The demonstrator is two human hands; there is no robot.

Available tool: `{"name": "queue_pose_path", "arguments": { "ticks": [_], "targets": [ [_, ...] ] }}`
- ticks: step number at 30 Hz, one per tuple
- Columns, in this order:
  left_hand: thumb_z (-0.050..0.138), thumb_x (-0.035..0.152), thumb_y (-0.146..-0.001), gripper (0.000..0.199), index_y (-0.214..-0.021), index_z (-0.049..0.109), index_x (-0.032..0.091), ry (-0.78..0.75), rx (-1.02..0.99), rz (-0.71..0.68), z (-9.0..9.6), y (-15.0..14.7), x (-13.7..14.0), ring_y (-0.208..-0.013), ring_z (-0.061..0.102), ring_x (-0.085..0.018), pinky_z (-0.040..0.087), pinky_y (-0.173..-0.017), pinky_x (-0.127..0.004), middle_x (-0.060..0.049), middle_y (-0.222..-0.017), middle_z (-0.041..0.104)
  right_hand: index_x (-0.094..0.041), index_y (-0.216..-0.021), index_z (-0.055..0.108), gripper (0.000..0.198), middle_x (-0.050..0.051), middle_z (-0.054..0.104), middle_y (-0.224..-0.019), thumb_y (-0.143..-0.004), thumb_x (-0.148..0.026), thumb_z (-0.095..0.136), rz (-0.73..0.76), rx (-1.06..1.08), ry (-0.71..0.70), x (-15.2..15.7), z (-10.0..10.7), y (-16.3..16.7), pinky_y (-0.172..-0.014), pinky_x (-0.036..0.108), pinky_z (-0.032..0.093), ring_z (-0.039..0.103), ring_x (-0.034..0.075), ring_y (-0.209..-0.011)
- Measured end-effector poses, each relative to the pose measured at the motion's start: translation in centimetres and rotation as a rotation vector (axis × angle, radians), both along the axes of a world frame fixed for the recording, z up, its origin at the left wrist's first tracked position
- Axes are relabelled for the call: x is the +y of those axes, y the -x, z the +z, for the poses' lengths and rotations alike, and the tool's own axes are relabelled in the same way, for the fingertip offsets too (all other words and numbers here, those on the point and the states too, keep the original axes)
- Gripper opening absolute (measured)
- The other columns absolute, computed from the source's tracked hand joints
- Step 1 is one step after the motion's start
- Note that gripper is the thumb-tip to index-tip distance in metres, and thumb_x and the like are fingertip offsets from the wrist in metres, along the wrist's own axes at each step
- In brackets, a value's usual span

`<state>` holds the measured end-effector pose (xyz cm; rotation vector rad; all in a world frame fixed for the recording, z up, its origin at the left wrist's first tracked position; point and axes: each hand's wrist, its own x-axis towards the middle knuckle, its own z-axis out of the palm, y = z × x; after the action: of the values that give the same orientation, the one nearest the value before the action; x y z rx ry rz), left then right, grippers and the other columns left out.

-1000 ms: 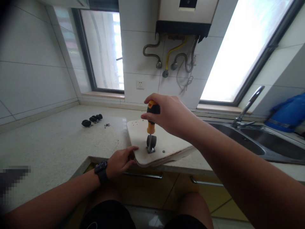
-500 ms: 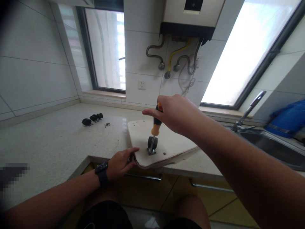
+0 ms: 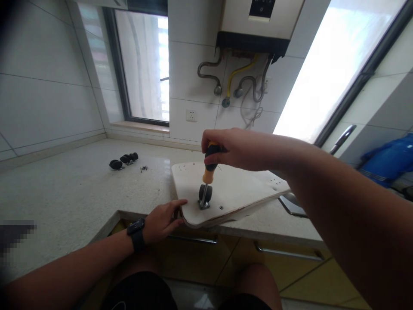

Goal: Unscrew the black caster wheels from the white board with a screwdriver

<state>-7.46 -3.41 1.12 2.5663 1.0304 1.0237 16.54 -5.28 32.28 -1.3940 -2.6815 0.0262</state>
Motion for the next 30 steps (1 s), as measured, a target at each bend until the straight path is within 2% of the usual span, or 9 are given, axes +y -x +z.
{"name": "queue_pose_path", "arguments": {
  "ticks": [3,6,8,15,18,21,24,27,30],
  "targets": [
    [0.051,0.048,-0.103,0.052,-0.146,0.045,0.020,0.002,-0.001,-0.005,0.1,0.0,-0.1,-0.080,0.068,-0.023,0.055,-0.077,-0.038,-0.006,-0.094,0.070,-0.027,-0.101,0.071,0.043,0.006,0.076,-0.088,-0.090,-0.067,0.058,-0.097,-0.066,-0.127,0.4,-0.5,0.2,-0.062,0.036,0.042,0.066,0.024,-0.072],
    [0.051,0.047,-0.103,0.052,-0.146,0.046,0.019,0.013,0.002,-0.004,0.4,0.0,-0.2,-0.081,0.068,-0.023,0.055,-0.076,-0.038,-0.006,-0.095,0.070,-0.025,-0.081,0.073,0.064,0.007,0.069,-0.069,-0.087,-0.083,0.047,-0.221,-0.170,-0.277,1.2,-1.1,0.5,-0.057,0.037,0.038,0.061,0.024,-0.063],
    [0.052,0.047,-0.103,0.052,-0.146,0.046,0.018,0.019,0.001,-0.006,0.5,0.0,-0.2,-0.080,0.068,-0.023,0.055,-0.076,-0.038,-0.007,-0.095,0.070,-0.025,-0.074,0.072,0.068,0.007,0.066,-0.063,-0.085,-0.087,0.046,-0.258,-0.188,-0.296,1.4,-1.2,0.7,-0.057,0.038,0.037,0.060,0.024,-0.061],
    [0.051,0.047,-0.103,0.052,-0.146,0.045,0.018,0.008,-0.011,-0.019,0.3,0.0,0.0,-0.080,0.068,-0.023,0.054,-0.075,-0.038,-0.006,-0.093,0.070,-0.028,-0.084,0.071,0.044,0.004,0.071,-0.074,-0.093,-0.067,0.055,-0.096,-0.106,-0.133,0.7,-0.1,0.9,-0.061,0.037,0.039,0.062,0.022,-0.065],
    [0.051,0.047,-0.102,0.053,-0.145,0.046,0.018,0.014,-0.006,-0.017,0.3,0.0,0.0,-0.077,0.068,-0.023,0.054,-0.074,-0.037,-0.006,-0.092,0.070,-0.030,-0.094,0.070,0.026,0.003,0.076,-0.086,-0.091,-0.054,0.062,0.036,-0.104,-0.041,0.7,0.5,0.3,-0.064,0.035,0.041,0.066,0.023,-0.074],
    [0.051,0.047,-0.102,0.053,-0.145,0.046,0.017,0.020,-0.001,-0.019,0.4,0.0,0.0,-0.076,0.068,-0.022,0.054,-0.073,-0.037,-0.006,-0.092,0.070,-0.031,-0.098,0.071,0.024,0.003,0.077,-0.092,-0.087,-0.052,0.066,0.058,-0.102,-0.001,0.6,0.9,0.2,-0.065,0.035,0.042,0.067,0.025,-0.079],
    [0.051,0.046,-0.102,0.052,-0.145,0.046,0.018,0.017,-0.009,-0.023,0.4,0.0,0.0,-0.076,0.068,-0.022,0.054,-0.073,-0.037,-0.005,-0.092,0.070,-0.030,-0.095,0.072,0.038,0.004,0.075,-0.085,-0.087,-0.066,0.063,-0.043,-0.127,-0.048,0.5,0.8,0.7,-0.061,0.036,0.042,0.066,0.025,-0.073],
    [0.052,0.045,-0.102,0.051,-0.146,0.046,0.019,0.004,-0.015,-0.020,0.4,0.0,0.0,-0.076,0.067,-0.022,0.054,-0.074,-0.037,-0.005,-0.092,0.070,-0.026,-0.079,0.071,0.062,0.007,0.070,-0.069,-0.088,-0.082,0.047,-0.182,-0.175,-0.174,0.8,0.1,1.2,-0.057,0.037,0.039,0.062,0.023,-0.060],
    [0.052,0.046,-0.102,0.052,-0.146,0.046,0.019,-0.002,-0.012,-0.025,0.6,0.0,0.0,-0.075,0.067,-0.022,0.055,-0.074,-0.037,-0.005,-0.091,0.070,-0.025,-0.066,0.068,0.072,0.008,0.063,-0.058,-0.081,-0.091,0.045,-0.288,-0.239,-0.299,1.5,-0.6,1.4,-0.054,0.038,0.037,0.058,0.023,-0.054]
  ]
}}
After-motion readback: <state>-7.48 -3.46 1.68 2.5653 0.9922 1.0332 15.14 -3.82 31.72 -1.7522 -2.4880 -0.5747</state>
